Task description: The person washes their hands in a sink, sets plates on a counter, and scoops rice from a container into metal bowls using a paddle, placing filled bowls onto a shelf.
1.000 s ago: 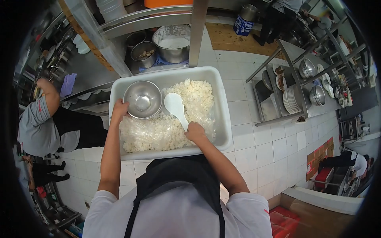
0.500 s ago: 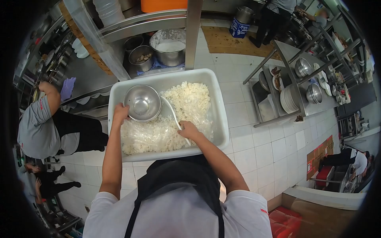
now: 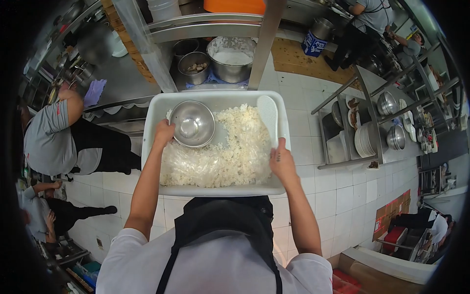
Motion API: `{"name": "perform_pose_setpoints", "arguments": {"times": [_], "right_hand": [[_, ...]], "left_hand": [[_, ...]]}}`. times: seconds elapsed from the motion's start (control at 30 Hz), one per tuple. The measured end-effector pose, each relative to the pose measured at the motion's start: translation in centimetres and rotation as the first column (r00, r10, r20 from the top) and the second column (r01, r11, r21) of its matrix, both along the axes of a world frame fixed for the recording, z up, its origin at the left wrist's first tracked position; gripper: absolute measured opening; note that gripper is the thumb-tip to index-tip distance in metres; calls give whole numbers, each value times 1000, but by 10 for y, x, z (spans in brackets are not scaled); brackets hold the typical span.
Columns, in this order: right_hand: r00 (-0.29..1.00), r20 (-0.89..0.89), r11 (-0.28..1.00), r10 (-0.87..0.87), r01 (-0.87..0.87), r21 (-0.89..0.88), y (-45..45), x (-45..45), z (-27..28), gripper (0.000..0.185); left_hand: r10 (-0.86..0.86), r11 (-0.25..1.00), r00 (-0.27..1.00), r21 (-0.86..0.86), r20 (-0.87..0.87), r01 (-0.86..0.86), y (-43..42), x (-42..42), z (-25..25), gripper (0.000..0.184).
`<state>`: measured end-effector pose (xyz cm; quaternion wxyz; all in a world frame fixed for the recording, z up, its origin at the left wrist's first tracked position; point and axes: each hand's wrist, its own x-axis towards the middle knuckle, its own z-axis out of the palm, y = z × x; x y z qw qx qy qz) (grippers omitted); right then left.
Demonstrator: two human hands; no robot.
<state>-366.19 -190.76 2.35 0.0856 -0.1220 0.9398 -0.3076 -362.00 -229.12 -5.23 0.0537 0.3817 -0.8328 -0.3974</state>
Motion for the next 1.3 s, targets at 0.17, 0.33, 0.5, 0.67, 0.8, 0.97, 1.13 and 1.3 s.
{"name": "perform_pose_setpoints", "arguments": {"times": [0.17, 0.33, 0.5, 0.67, 0.8, 0.97, 1.13, 1.3], "right_hand": [[998, 22, 964, 54, -58, 260, 13, -21, 3, 43], [941, 326, 978, 93, -148, 148, 4, -56, -23, 51], [932, 206, 887, 298, -350, 300, -14, -82, -26, 51], [853, 510, 963, 114, -222, 155, -26, -90, -45, 47], [818, 563, 982, 117, -179, 57, -30, -94, -98, 35], [615, 773, 988, 153, -119, -100, -42, -98, -91, 29], [526, 809, 959, 263, -52, -278, -41, -103, -120, 26], [316, 912, 910, 261, 236, -342, -35, -86, -103, 20]], "left_hand": [[-76, 989, 997, -127, 15, 78, 7, -4, -4, 31], [-202, 964, 979, -178, -16, 196, 8, -1, -46, 29], [46, 999, 998, -6, -36, -46, 29, -2, -22, 27], [159, 985, 985, 80, -60, -155, 44, 6, -10, 25], [210, 976, 972, 87, -102, -201, 49, 10, -15, 24], [338, 939, 935, 98, -106, -329, 75, 17, 8, 18], [38, 831, 965, -529, -260, -175, 75, 17, -62, 13], [302, 934, 948, -168, -96, -315, 82, 21, 4, 28]]}}
